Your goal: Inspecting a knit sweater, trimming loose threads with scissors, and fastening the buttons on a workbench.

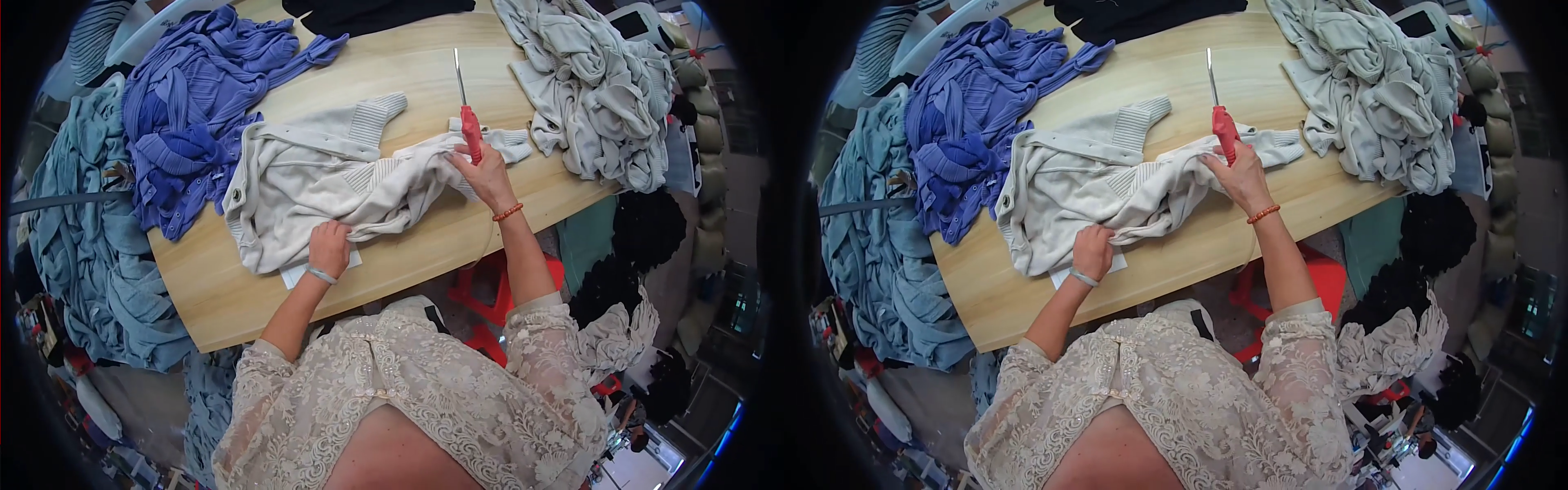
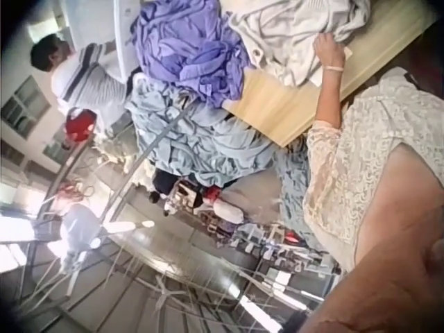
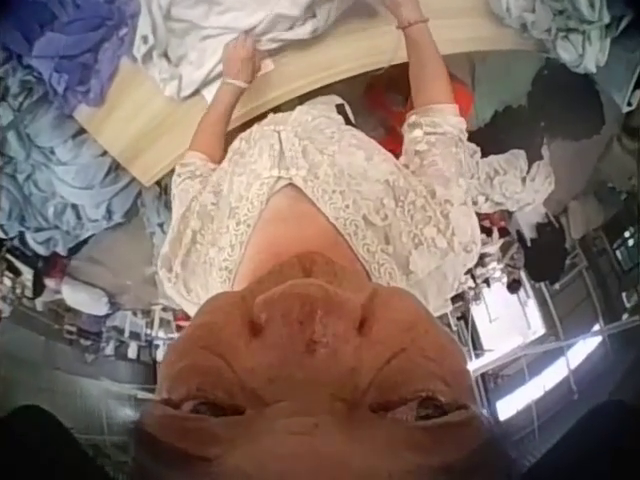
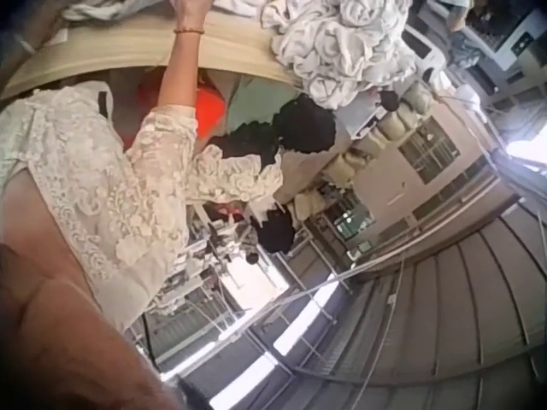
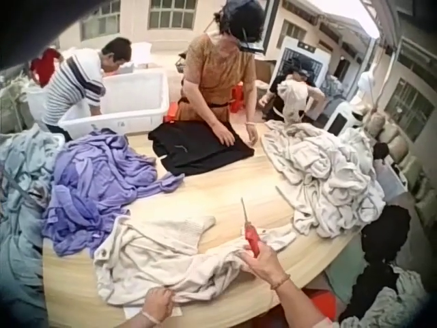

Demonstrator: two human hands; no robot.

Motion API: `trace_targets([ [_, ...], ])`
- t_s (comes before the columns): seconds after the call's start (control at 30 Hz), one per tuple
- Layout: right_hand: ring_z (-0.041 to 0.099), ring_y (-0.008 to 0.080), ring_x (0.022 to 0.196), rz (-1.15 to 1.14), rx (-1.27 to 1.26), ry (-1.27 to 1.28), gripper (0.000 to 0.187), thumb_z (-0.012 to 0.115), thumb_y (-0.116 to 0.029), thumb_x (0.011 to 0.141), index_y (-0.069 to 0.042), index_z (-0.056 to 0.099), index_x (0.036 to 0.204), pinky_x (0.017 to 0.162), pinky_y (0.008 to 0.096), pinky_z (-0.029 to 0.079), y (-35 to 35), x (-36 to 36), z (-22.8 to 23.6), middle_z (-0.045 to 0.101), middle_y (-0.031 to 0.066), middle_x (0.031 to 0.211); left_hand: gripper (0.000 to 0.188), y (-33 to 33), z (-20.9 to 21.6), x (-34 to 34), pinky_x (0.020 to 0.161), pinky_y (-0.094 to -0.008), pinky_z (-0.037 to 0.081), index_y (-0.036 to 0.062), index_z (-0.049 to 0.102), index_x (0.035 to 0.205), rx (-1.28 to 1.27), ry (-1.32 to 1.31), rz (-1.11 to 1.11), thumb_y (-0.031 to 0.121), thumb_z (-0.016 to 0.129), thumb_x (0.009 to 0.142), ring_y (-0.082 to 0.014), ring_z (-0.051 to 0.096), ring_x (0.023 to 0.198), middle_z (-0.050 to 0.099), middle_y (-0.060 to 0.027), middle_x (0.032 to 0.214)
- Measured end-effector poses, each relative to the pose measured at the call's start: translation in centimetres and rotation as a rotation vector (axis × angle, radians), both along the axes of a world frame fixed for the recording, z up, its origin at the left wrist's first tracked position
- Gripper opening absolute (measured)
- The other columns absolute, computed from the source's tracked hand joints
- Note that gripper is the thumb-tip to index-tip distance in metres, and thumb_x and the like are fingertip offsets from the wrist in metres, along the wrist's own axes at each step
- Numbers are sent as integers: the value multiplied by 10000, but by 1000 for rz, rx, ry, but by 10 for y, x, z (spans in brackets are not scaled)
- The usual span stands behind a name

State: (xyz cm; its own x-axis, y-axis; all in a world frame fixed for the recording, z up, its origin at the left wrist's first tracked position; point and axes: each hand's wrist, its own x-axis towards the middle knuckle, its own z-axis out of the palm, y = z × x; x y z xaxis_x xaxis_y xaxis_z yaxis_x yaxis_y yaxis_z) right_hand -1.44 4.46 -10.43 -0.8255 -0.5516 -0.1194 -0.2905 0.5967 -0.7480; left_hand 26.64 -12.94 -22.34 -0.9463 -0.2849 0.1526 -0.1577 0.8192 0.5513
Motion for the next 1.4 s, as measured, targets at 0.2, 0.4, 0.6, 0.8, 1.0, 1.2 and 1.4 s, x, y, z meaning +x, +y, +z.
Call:
trace_targets([
  [0.2, 612, 343, 844, 452, 84, 32, 546, 787, -267, 667, -58, 559, 1116, 740, 380, 490, -7, 88, -2, 621, 167, 922, 109, -46, 104, 12, 575, -199, 353, 23, 539, 898, 1223, -111, 68, 33, 464, 821, -32, 441, 675, 495, 42, 744],
  [0.4, 601, 378, 846, 411, 112, 119, 367, 705, -223, 703, -41, 518, 962, 729, 444, 486, -23, 133, -47, 618, 192, 900, 183, -100, 132, 32, 663, -180, 406, 4, 567, 960, 1328, -134, 171, 46, 452, 824, -41, 507, 725, 572, 36, 830],
  [0.6, 587, 362, 696, 480, 52, -179, 246, 600, -228, 753, -33, 587, 902, 657, 411, 462, -39, 96, -17, 593, 209, 732, 252, -104, 69, 68, 822, -439, 429, 77, 585, 1028, -188, 142, 448, 98, 616, 779, -360, 552, 925, 587, -159, 1026],
  [0.8, 537, 304, 602, 445, 71, -239, 312, 615, -260, 776, 35, 555, 858, 612, 382, 434, -71, 69, -23, 562, 172, 650, 411, -38, 46, 91, 920, -418, 374, 128, 554, 1153, -180, 67, -223, 125, 634, 750, -287, 481, 1136, 521, -130, 1204],
  [1.0, 602, 428, 822, 158, 119, 147, 313, 635, -259, 793, 0, 546, 943, 724, 474, 483, -78, 89, -42, 623, 265, 841, 448, -54, -1, 84, 995, -424, 338, 98, 494, 1250, -413, -112, -272, 107, 485, 802, -290, 428, 1224, 453, -153, 1310],
  [1.2, 597, 410, 826, 205, -50, 141, 341, 719, -188, 751, -31, 552, 1004, 703, 435, 480, -45, 171, -15, 623, 209, 887, 439, -70, 5, 87, 993, -446, 338, 95, 463, 1266, -493, -124, -368, 122, 474, 828, -311, 451, 1182, 482, -162, 1254],
  [1.4, 581, 384, 802, 283, -109, 87, 404, 752, -175, 679, -59, 542, 1004, 688, 446, 468, -47, 244, -13, 587, 158, 852, 489, -53, 79, 67, 748, -359, 459, 43, 530, 1157, 55, 67, -194, 57, 664, 687, -312, 583, 839, 597, -133, 880],
])
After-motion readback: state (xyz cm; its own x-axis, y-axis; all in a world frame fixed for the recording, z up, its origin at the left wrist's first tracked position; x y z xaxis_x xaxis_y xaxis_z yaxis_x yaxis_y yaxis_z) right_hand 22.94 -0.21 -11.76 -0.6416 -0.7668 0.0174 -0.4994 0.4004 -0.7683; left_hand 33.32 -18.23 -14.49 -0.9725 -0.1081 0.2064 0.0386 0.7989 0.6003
